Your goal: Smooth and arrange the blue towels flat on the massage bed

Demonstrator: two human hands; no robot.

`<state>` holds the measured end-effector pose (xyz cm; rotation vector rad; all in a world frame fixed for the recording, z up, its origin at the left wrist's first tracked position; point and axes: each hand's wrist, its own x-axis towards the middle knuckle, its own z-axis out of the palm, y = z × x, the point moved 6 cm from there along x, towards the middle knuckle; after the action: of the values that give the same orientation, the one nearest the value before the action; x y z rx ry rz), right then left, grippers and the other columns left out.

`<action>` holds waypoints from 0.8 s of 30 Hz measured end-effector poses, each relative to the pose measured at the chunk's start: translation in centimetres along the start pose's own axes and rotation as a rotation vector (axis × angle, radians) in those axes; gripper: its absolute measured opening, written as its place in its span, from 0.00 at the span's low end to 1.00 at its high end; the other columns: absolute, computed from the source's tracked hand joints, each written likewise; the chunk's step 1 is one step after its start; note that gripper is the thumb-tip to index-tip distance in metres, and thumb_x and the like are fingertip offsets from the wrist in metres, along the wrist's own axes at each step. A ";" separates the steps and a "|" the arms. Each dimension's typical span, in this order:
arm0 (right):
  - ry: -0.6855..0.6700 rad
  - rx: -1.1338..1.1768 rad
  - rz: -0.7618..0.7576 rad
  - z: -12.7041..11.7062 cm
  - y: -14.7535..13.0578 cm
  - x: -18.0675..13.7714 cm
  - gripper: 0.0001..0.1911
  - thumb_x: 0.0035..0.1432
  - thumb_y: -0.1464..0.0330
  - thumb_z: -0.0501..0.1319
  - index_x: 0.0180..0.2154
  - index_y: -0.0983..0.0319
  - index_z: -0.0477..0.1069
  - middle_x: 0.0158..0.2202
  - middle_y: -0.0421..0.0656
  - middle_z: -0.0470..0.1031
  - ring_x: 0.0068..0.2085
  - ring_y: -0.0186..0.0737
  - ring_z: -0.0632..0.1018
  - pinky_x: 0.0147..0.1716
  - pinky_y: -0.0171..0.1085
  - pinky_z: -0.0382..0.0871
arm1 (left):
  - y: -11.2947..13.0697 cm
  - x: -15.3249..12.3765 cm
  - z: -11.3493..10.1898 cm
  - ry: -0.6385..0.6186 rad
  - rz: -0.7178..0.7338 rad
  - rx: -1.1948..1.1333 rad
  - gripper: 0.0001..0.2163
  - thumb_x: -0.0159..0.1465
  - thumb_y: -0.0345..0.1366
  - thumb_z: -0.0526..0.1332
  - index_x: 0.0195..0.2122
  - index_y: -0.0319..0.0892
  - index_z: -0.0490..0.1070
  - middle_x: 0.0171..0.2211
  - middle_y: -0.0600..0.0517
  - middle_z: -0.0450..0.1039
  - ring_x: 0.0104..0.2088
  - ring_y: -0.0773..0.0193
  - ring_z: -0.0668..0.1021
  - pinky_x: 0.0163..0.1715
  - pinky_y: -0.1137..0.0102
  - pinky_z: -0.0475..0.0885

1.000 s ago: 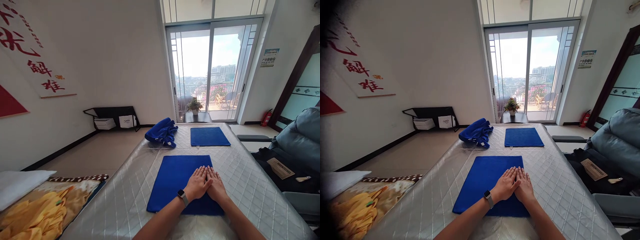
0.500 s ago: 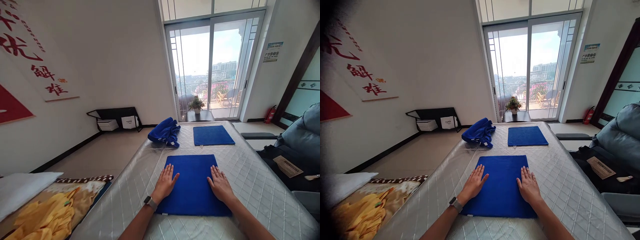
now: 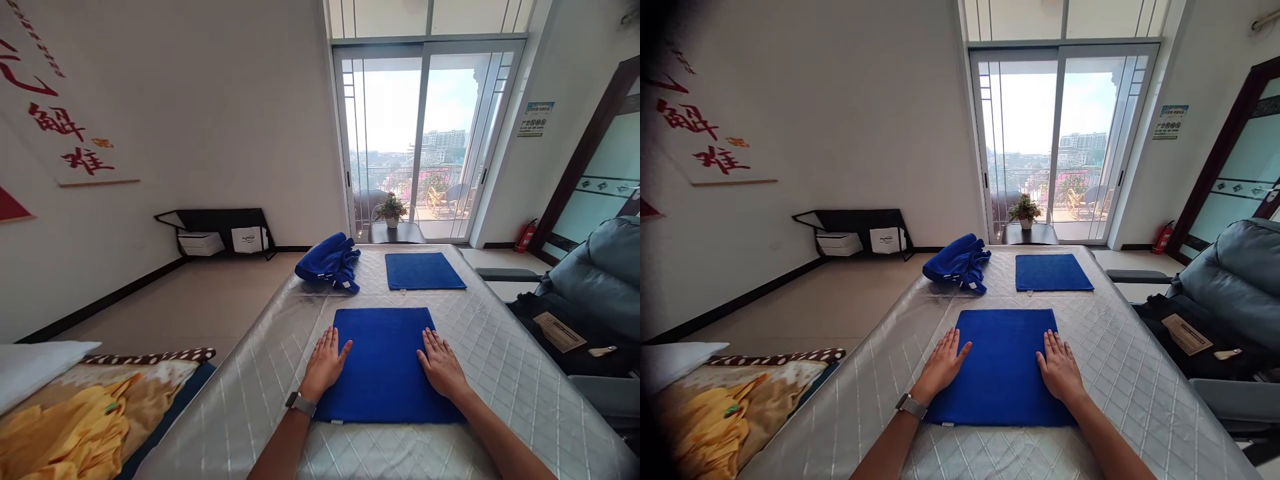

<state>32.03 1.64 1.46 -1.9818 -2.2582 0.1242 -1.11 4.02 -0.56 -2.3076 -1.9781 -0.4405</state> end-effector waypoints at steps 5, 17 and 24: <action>0.009 -0.001 0.002 0.0 -0.1 0.0 0.37 0.69 0.54 0.38 0.71 0.68 0.45 0.73 0.48 0.45 0.72 0.43 0.45 0.69 0.49 0.40 | 1.2 -0.2 -1.4 0.060 0.004 -0.018 0.38 0.71 0.59 0.37 0.69 0.31 0.54 0.69 0.34 0.53 0.69 0.49 0.59 0.66 0.54 0.57; 0.003 -0.035 0.005 -0.9 -0.5 -2.1 0.36 0.70 0.56 0.36 0.70 0.68 0.48 0.73 0.48 0.45 0.72 0.43 0.44 0.69 0.48 0.40 | 3.8 -0.5 -2.0 -0.051 0.074 -0.037 0.38 0.72 0.58 0.38 0.69 0.29 0.54 0.69 0.36 0.52 0.70 0.50 0.57 0.68 0.54 0.55; -0.021 0.013 0.029 0.2 -0.7 -4.6 0.36 0.70 0.54 0.36 0.71 0.68 0.45 0.73 0.46 0.43 0.72 0.42 0.44 0.70 0.48 0.40 | 3.2 -0.4 -1.5 -0.015 0.081 -0.009 0.37 0.72 0.57 0.39 0.69 0.31 0.55 0.69 0.37 0.54 0.69 0.50 0.58 0.67 0.54 0.56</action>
<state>31.88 -2.97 1.17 -2.0164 -2.2361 0.1630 1.76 2.75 1.16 -2.3929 -1.8849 -0.4279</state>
